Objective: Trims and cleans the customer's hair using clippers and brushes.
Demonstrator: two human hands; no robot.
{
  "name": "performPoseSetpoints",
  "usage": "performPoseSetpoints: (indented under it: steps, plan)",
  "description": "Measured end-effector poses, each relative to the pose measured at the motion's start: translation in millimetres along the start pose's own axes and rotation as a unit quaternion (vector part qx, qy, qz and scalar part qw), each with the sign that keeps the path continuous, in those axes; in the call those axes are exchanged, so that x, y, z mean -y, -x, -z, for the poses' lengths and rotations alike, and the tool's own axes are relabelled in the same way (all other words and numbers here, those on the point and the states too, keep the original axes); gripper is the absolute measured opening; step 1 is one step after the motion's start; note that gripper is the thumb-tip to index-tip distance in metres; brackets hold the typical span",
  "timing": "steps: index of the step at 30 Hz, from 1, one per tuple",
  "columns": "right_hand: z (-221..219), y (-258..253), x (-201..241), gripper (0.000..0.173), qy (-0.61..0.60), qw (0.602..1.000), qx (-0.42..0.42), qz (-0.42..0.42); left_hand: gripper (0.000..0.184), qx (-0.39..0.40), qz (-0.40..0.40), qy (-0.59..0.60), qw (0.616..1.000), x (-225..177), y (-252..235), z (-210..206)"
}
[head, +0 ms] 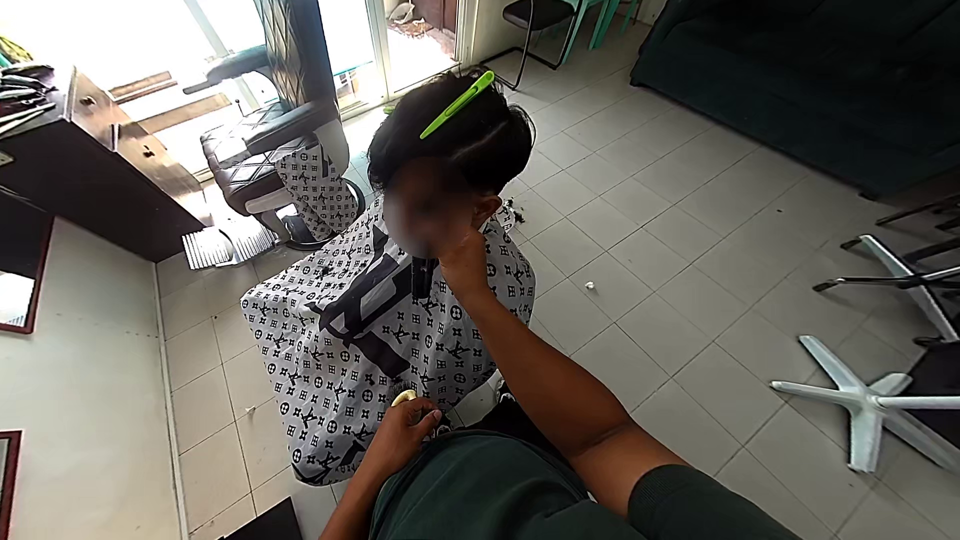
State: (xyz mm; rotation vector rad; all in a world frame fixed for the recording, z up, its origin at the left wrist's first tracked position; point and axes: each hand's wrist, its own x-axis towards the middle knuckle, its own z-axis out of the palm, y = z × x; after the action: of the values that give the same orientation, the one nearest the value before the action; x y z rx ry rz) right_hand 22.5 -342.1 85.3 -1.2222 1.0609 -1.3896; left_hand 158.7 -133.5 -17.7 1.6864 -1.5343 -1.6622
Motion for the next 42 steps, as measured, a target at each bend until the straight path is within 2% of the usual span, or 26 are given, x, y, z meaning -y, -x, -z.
performPoseSetpoints:
  steps: [14,24,42]
  plan:
    - [-1,-2,1,0.03,0.005,1.0,-0.012,-0.011,0.025,0.0,0.0,0.001,1.0,0,1,0]
    - [-1,1,-1,0.029,-0.005,0.999,-0.03,0.011,0.025,-0.001,-0.001,-0.002,1.0,0,0,1]
    - [3,-2,-3,0.025,-0.024,1.0,-0.019,0.001,0.025,0.0,-0.003,-0.002,1.0,0,-1,1]
